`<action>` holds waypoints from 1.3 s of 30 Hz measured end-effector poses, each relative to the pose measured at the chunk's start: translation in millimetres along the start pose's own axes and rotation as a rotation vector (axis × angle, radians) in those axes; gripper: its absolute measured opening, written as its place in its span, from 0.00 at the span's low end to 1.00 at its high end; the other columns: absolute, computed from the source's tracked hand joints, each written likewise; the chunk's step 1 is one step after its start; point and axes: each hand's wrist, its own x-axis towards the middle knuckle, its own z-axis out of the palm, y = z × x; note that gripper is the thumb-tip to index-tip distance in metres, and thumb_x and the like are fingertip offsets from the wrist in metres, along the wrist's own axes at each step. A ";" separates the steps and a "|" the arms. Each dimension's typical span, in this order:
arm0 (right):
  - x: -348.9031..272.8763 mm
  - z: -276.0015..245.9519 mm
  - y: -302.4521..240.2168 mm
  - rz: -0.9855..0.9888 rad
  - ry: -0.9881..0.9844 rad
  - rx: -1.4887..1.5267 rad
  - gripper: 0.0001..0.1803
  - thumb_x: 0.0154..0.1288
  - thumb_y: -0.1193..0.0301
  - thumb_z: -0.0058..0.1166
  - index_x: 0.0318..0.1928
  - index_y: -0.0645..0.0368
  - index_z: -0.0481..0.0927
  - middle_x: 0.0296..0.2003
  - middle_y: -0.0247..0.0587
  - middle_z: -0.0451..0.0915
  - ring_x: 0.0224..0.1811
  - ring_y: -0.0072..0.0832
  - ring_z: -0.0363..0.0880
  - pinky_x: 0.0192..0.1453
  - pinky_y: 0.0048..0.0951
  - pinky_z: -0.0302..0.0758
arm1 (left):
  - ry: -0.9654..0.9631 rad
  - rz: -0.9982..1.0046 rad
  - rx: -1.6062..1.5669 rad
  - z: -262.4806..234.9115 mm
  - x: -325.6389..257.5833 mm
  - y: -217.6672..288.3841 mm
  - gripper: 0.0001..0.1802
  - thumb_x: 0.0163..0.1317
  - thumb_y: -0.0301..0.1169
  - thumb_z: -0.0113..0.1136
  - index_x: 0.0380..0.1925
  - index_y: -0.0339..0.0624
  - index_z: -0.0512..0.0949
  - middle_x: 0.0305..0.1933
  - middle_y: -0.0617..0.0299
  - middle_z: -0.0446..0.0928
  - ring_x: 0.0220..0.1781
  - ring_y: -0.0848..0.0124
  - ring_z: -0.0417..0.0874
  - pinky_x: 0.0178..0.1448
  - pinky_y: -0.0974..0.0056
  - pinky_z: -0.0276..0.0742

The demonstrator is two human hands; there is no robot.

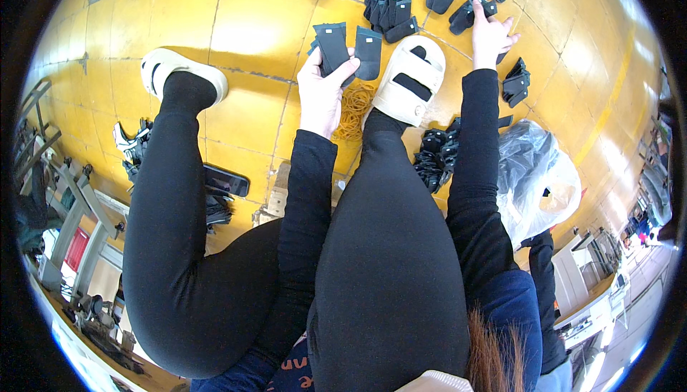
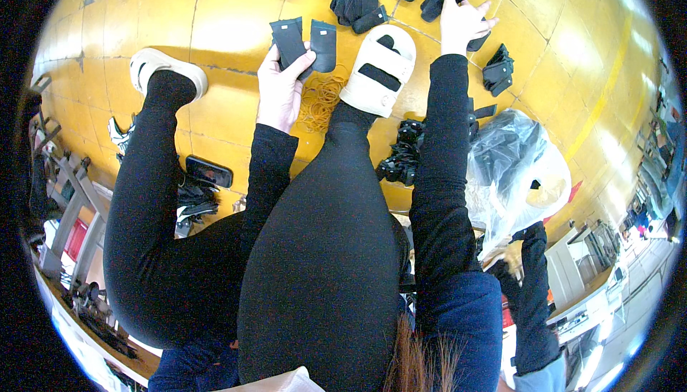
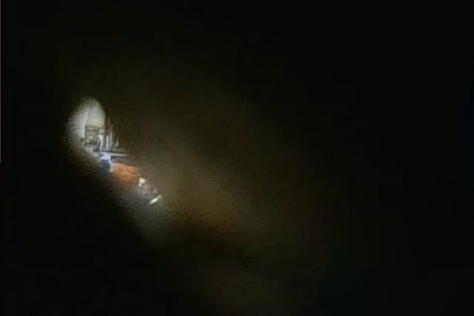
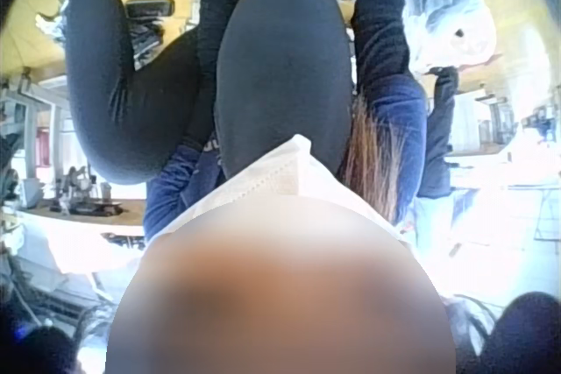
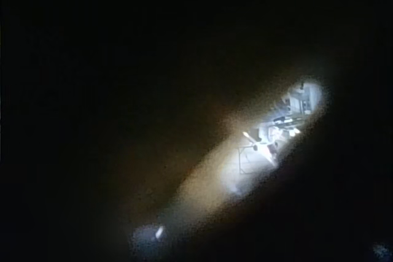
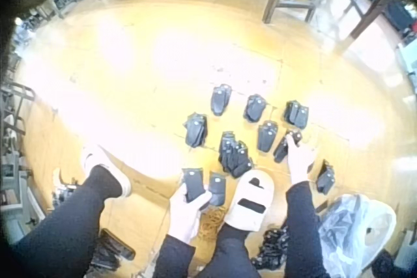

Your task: The person sits on the floor and bundles small black items using rubber bands. They pick up items, align them, wrap a rubber band around the bundle, and place the finished bundle on the floor.

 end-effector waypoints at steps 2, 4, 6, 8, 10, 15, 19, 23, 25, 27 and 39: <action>-2.2 11.5 -0.1 0.020 0.014 -0.048 0.46 0.54 0.32 0.47 0.53 0.63 0.79 0.69 0.61 0.50 0.71 0.64 0.35 0.71 0.60 0.37 | 0.007 0.003 0.014 -0.1 -0.4 1.3 0.18 0.54 0.17 0.63 0.46 0.38 0.74 0.43 0.61 0.78 0.42 0.74 0.80 0.47 0.69 0.79; -3.0 14.7 -1.7 0.065 0.031 -0.047 0.47 0.55 0.32 0.46 0.58 0.63 0.74 0.69 0.62 0.50 0.71 0.64 0.35 0.70 0.61 0.37 | 0.011 0.001 0.017 -0.3 -0.4 1.3 0.18 0.55 0.17 0.62 0.46 0.38 0.74 0.43 0.61 0.78 0.42 0.74 0.80 0.46 0.69 0.80; -5.0 11.7 -3.9 0.013 0.119 -0.008 0.46 0.55 0.34 0.48 0.59 0.62 0.73 0.68 0.62 0.52 0.71 0.63 0.37 0.70 0.61 0.38 | 0.018 -0.004 0.019 -1.3 0.4 1.4 0.18 0.55 0.17 0.62 0.46 0.38 0.74 0.43 0.61 0.78 0.42 0.74 0.80 0.46 0.69 0.80; -9.4 8.4 -9.4 -0.051 0.171 0.054 0.45 0.54 0.35 0.50 0.59 0.60 0.73 0.67 0.60 0.53 0.70 0.61 0.40 0.69 0.62 0.39 | 0.021 -0.007 0.015 -1.9 0.9 0.6 0.18 0.55 0.17 0.62 0.46 0.39 0.74 0.43 0.61 0.78 0.42 0.74 0.80 0.46 0.69 0.80; -16.8 8.3 -17.8 -0.136 0.195 0.121 0.44 0.53 0.35 0.52 0.59 0.56 0.74 0.66 0.59 0.55 0.70 0.58 0.43 0.69 0.62 0.39 | 0.015 -0.010 0.008 -1.4 0.7 -0.8 0.18 0.55 0.17 0.62 0.46 0.39 0.74 0.43 0.61 0.78 0.41 0.74 0.80 0.46 0.69 0.80; -38.7 30.3 -47.0 -0.275 0.249 -0.018 0.50 0.48 0.36 0.58 0.64 0.56 0.63 0.52 0.52 0.70 0.59 0.50 0.61 0.60 0.58 0.54 | 0.008 -0.014 0.000 -0.5 -1.5 -1.7 0.19 0.52 0.16 0.64 0.46 0.38 0.75 0.42 0.62 0.78 0.43 0.75 0.80 0.49 0.69 0.78; -39.8 46.1 -64.1 -0.287 0.300 -0.135 0.53 0.47 0.37 0.60 0.64 0.61 0.61 0.48 0.53 0.71 0.53 0.47 0.65 0.57 0.57 0.55 | 0.016 -0.020 0.000 -2.0 0.0 -1.1 0.19 0.52 0.16 0.64 0.45 0.38 0.75 0.41 0.62 0.78 0.42 0.76 0.79 0.48 0.69 0.78; -44.3 49.9 -72.7 -0.280 0.364 -0.042 0.40 0.52 0.49 0.59 0.60 0.61 0.66 0.48 0.51 0.74 0.52 0.44 0.69 0.57 0.50 0.59 | 0.011 -0.007 -0.009 -3.7 1.5 -2.6 0.18 0.52 0.17 0.64 0.45 0.39 0.75 0.41 0.63 0.78 0.41 0.76 0.79 0.48 0.70 0.77; -49.4 49.2 -73.7 -0.231 0.431 0.114 0.26 0.58 0.66 0.60 0.56 0.63 0.73 0.48 0.50 0.78 0.51 0.40 0.76 0.57 0.40 0.71 | 0.015 -0.010 -0.008 -4.0 1.3 -2.4 0.18 0.52 0.17 0.64 0.45 0.39 0.75 0.41 0.63 0.78 0.41 0.76 0.79 0.48 0.70 0.77; -47.9 44.2 -69.3 -0.281 0.317 -0.052 0.36 0.54 0.53 0.58 0.59 0.61 0.67 0.48 0.50 0.75 0.52 0.43 0.70 0.58 0.50 0.59 | 0.021 -0.021 -0.001 -3.9 0.2 -1.8 0.18 0.53 0.17 0.64 0.44 0.39 0.75 0.41 0.63 0.78 0.41 0.76 0.79 0.48 0.70 0.77; -36.0 24.2 -37.1 -0.032 0.064 0.670 0.28 0.58 0.65 0.55 0.56 0.69 0.68 0.38 0.54 0.79 0.40 0.36 0.77 0.51 0.38 0.70 | 0.024 -0.028 -0.002 -4.2 -0.7 -1.2 0.17 0.53 0.17 0.64 0.44 0.38 0.76 0.41 0.63 0.78 0.41 0.77 0.79 0.47 0.71 0.78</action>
